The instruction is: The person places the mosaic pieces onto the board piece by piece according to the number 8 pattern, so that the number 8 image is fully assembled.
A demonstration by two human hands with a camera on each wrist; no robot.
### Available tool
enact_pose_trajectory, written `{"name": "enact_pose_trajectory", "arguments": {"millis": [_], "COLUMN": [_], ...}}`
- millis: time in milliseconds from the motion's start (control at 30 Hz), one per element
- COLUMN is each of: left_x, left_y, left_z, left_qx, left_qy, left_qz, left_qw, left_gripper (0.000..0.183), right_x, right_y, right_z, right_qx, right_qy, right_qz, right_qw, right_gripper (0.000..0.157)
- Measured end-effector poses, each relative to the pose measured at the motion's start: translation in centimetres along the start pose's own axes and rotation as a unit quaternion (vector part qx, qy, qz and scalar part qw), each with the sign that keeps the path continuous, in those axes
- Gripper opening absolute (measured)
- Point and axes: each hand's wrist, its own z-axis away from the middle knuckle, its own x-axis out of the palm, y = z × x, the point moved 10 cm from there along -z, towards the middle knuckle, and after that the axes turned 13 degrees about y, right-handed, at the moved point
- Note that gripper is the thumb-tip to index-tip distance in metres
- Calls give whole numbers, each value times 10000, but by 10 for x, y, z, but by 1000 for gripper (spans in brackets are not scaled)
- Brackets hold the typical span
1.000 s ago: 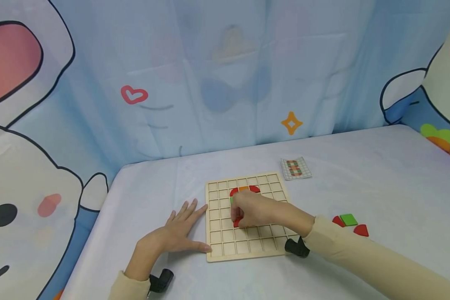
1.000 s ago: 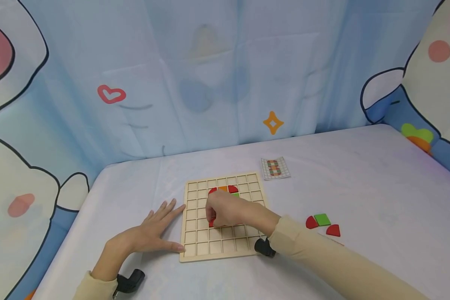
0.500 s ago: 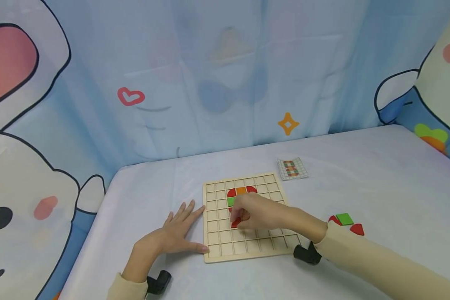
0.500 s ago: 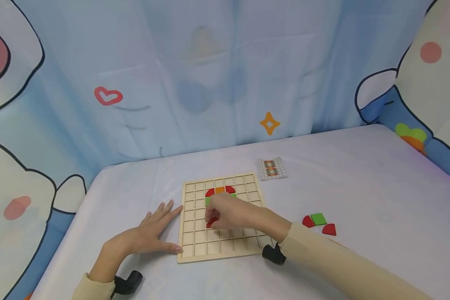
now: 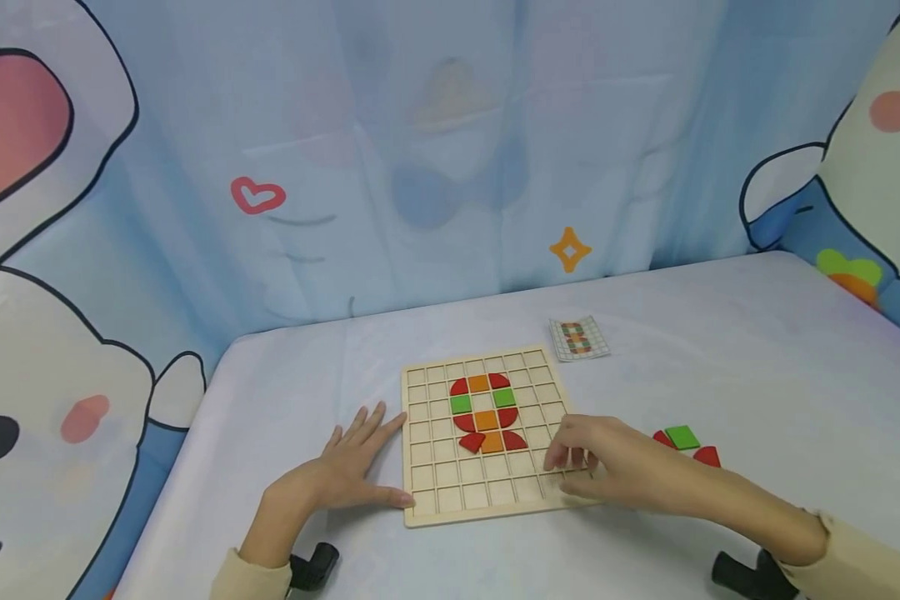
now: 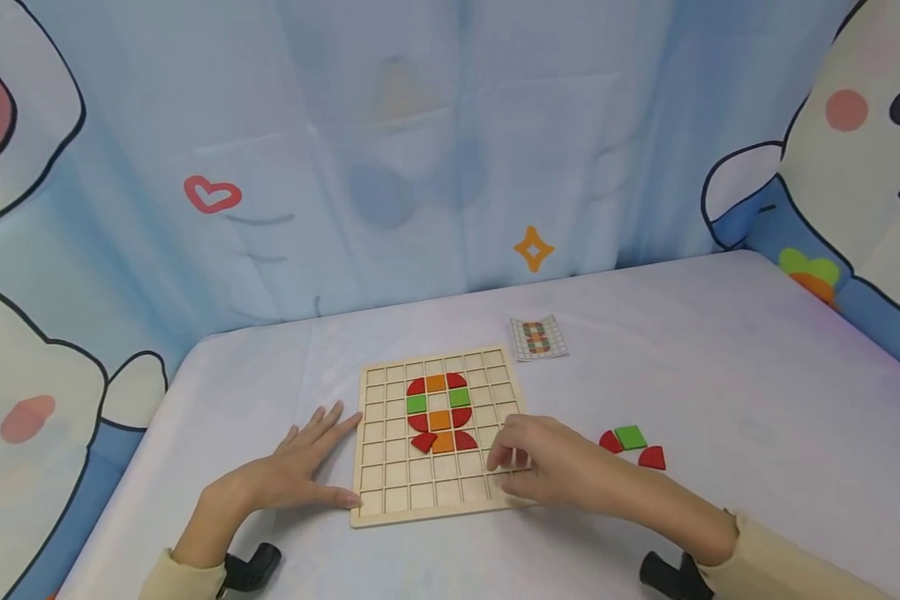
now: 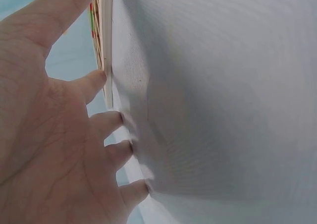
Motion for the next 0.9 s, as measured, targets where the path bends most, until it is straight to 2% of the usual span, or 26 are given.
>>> {"name": "enact_pose_trajectory", "arguments": {"millis": [100,200,300,433,633,900], "left_x": [0,0,1,4,7,3], "left_y": [-3,-6,-7,-9,-10,-7], "left_z": [1,1,2,2,2,-2], "left_qx": [-5,-36,-46,-61,-58,-8], "left_qy": [-36,-54,-63,-73,-68,-51], "left_qz": [-5,-13,8,22,29,-44], "left_qw": [10000,10000,10000,10000,10000,10000], "left_gripper": [111,110,111,111,110,109], "right_x": [-4,-4,-1,8,31,52], "right_y": [8,7,-2,-17,-34,-38], "right_z": [11,10,-4,-32,-71,-90], "right_qx": [-5,-78,-205,-435,-692,-426], "right_qy": [71,114,192,279,295,65], "right_qz": [90,71,20,-36,334,674], "right_qw": [9999,9999,9996,9987,9966,9968], "right_gripper": [18,18,15,12,10,11]}}
